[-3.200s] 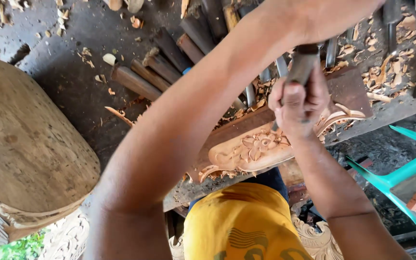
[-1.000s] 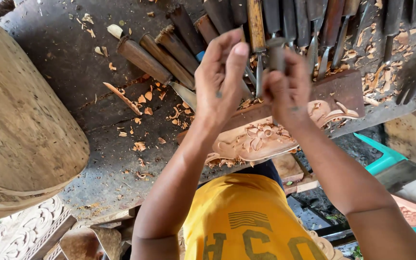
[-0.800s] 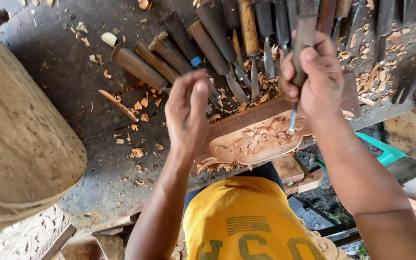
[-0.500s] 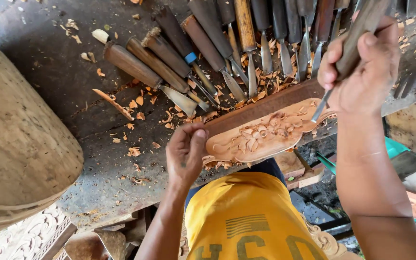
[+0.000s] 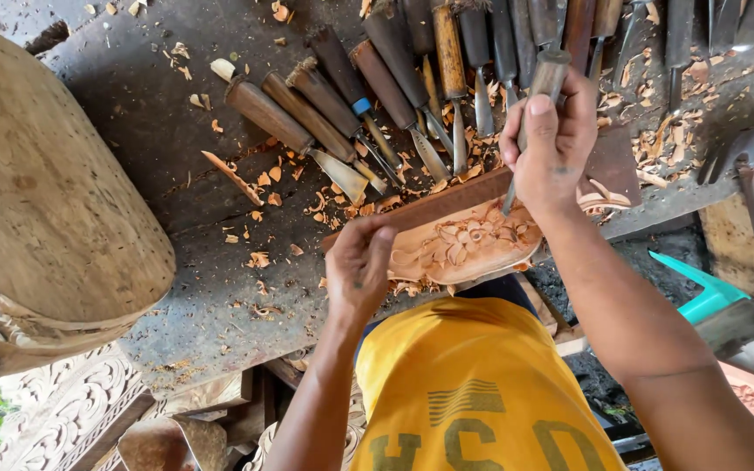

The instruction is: The person carves decorative floral patterns into a rectangular piece of wood using a variety of chisels and a hammer on a workbench crowded with tools.

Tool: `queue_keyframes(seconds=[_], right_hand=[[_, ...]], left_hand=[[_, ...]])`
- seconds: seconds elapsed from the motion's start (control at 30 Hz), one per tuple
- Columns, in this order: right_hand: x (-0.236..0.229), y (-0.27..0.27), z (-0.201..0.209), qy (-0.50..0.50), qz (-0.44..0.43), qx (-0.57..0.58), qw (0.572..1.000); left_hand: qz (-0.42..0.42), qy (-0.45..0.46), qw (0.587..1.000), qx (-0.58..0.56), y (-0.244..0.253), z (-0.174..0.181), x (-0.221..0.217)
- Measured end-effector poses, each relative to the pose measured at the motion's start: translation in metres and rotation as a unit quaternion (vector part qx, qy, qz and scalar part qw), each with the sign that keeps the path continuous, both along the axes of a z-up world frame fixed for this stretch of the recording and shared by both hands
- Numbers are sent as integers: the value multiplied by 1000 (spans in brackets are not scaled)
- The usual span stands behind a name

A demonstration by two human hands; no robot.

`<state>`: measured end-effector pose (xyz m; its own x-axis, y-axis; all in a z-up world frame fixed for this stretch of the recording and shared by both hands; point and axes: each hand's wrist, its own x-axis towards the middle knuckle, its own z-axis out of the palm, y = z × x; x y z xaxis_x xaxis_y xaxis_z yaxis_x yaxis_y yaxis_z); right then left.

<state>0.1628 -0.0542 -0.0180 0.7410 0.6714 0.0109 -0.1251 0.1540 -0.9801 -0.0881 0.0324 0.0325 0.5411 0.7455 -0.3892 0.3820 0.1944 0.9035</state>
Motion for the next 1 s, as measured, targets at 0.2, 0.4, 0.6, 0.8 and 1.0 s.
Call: queue_keyframes(seconds=[0.2,0.4,0.6,0.8,1.0], right_hand=[[-12,-6,1,-113,-76,-1,991],[-13,-16,3,-176,-98,-23,979],[-17,-14,0,-148,-116,-21,982],[-25,-13,-3,-138,-144,-22,980],[-29,-6,5,-116,-171,6,978]], left_hand=[[-122,-152,965,176,18,15,129],[-176,-237,947,129,20,13,208],[-194,-236,950,-64,19,16,215],[-201,-254,946,5,18,9,221],[-320,-220,918,84,33,4,231]])
